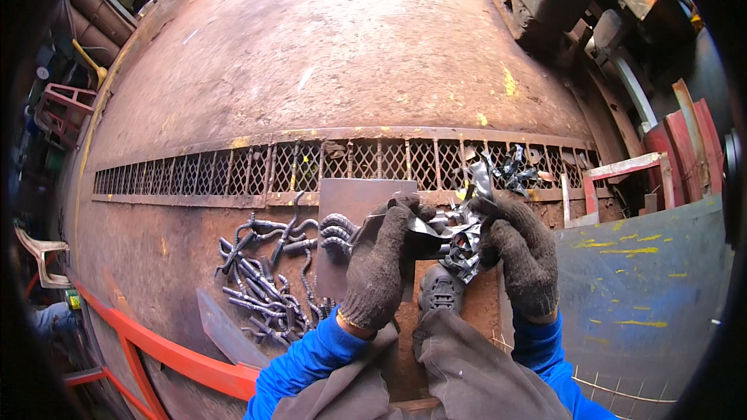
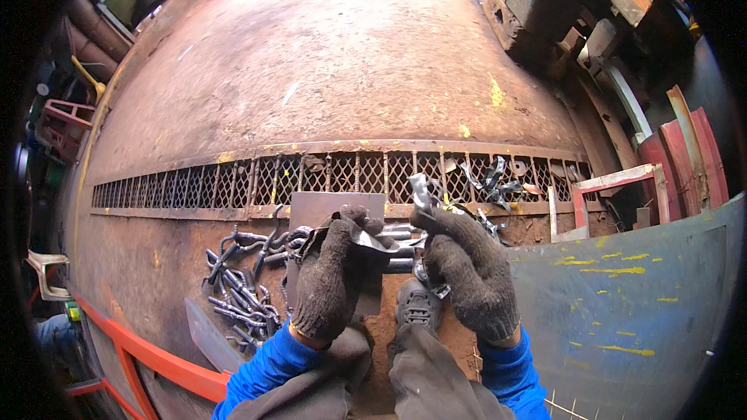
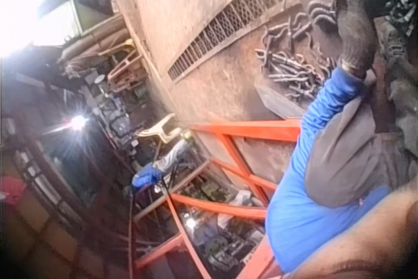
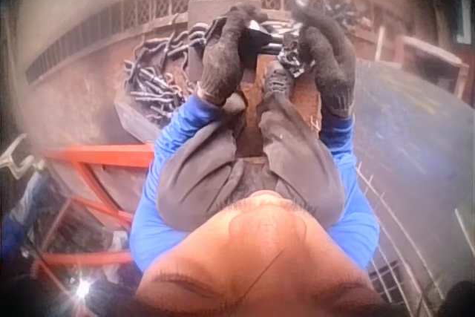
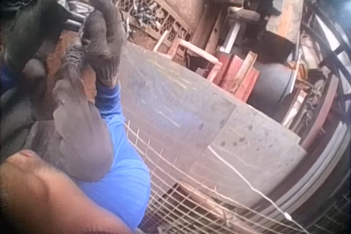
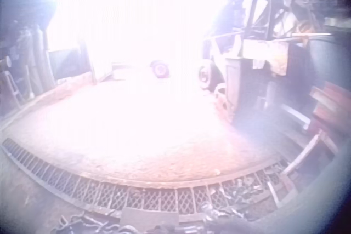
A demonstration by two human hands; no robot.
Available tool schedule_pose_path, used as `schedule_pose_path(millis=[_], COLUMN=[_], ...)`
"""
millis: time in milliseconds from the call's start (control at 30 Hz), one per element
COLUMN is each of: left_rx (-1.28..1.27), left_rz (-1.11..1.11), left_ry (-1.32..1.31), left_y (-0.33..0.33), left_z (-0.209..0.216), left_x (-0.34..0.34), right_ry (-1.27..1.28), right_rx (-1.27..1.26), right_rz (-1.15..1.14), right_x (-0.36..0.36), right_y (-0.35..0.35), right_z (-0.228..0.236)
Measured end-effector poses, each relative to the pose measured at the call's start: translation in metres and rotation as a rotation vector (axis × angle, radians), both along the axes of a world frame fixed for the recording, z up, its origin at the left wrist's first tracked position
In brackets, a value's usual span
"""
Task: The person wraps a bundle of metal pipes with a black strap, threading the strap through a buckle and tightening it around the pipes. The person repeatedly adjusts the strap and buckle to secure the bundle.
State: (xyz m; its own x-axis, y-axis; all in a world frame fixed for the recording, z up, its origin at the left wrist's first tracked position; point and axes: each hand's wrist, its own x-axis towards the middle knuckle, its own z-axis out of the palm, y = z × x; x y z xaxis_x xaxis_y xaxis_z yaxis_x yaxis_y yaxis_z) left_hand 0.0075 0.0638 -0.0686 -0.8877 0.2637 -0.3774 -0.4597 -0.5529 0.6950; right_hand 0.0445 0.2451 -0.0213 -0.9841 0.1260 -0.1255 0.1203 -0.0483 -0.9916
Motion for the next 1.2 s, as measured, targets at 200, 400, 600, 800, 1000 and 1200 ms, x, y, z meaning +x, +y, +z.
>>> schedule_pose_path(millis=[200, 400, 600, 800, 1000, 1200], left_rx=[0.072, 0.152, 0.151, -0.259, -0.818, -0.261], left_rz=[0.090, 0.129, 0.133, -0.033, -0.135, -0.232], left_ry=[-0.085, -0.049, -0.011, 0.255, 0.792, 0.196], left_y=[-0.004, -0.009, -0.015, -0.014, -0.012, -0.010], left_z=[-0.001, 0.005, 0.002, 0.007, 0.000, 0.003], left_x=[-0.003, -0.006, 0.000, 0.004, 0.013, 0.015], right_ry=[0.021, 0.014, 0.244, 0.375, -0.115, -0.133], right_rx=[-0.234, 0.391, 0.514, 0.321, 0.191, 0.061], right_rz=[0.114, 0.542, 0.041, -0.224, 0.248, 0.176], right_x=[0.023, 0.019, 0.025, 0.017, 0.000, 0.002], right_y=[0.017, 0.042, 0.051, 0.060, -0.003, -0.017], right_z=[-0.022, 0.000, 0.028, 0.010, 0.001, -0.014])
